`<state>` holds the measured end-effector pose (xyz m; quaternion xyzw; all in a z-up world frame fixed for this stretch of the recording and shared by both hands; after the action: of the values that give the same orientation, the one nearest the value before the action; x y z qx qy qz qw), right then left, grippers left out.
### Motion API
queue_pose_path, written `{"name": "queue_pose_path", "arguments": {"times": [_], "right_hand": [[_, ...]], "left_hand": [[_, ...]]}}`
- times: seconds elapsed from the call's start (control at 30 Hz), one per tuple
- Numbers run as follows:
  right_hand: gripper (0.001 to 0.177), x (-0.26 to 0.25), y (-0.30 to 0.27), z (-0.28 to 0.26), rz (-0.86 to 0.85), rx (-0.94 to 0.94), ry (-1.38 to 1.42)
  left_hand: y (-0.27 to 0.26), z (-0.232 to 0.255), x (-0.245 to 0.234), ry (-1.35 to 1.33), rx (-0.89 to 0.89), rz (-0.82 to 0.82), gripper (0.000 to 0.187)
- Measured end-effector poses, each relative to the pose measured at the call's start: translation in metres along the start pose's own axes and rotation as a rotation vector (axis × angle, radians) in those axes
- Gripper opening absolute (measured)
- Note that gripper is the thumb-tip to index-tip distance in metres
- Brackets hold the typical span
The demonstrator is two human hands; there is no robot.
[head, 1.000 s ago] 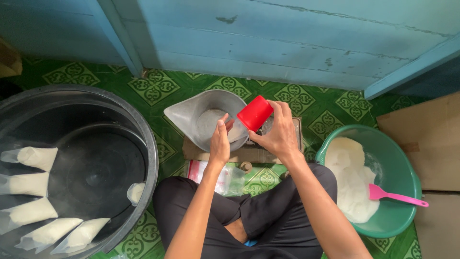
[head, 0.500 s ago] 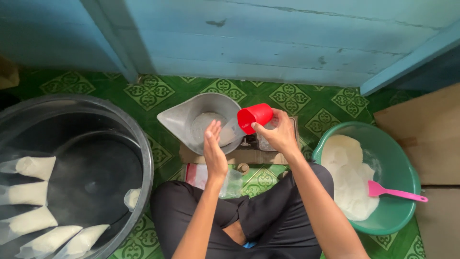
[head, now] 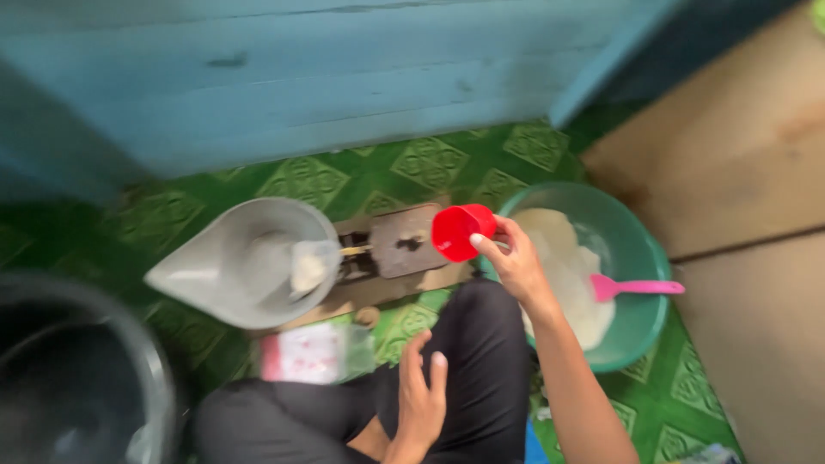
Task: Manually packaging white powder by scooping it into plastic bags, weighing them on a mechanical scale, and placing them into a storage bin.
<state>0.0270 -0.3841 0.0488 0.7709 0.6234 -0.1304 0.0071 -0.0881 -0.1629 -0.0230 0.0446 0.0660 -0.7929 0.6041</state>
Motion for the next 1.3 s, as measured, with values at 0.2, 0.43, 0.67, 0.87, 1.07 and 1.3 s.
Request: {"name": "queue_pose_path", "arguments": {"times": [0.2,0.43,0.67,0.87,1.07,1.3], "right_hand": [[0.056,-0.131,-0.034,0.067,0.308,0.127,-0.162],[0.078,-0.209,-0.074,0.178,0.679,0.149,-0.756],[0.084,-0.185,-0.074,0.178,0.534,0.041,-0.85],[0.087,-0.185,-0.067,0.217,0.564,0.237,-0.853],[0.078,-0.173,-0.055,0.218,0.314,0.274,-0.842],[0.018,-0.217,-0.089,0.189,0.587,0.407,-0.501]], "left_hand": [[-0.048,-0.087,0.104,0.388,-0.008,-0.6,0.089],[-0.065,-0.165,0.13,0.827,0.165,-0.67,0.121],[-0.068,-0.143,0.132,1.057,0.388,-0.075,0.111],[-0.068,-0.146,0.136,1.066,0.354,0.116,0.109],[-0.068,-0.141,0.134,1.022,0.371,0.178,0.106],[-0.068,-0.153,0.126,1.019,0.338,0.168,0.107]]}}
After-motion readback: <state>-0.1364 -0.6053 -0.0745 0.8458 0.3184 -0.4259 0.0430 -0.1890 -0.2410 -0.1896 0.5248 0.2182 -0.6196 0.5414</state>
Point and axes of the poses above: each hand's wrist, its own y-axis towards the middle knuckle, its own x-axis out of the palm, z = x × y, the point moved 8 cm from there along y, towards the middle knuckle, and after that the axes turned 8 degrees about -z, right-handed, at the moved point
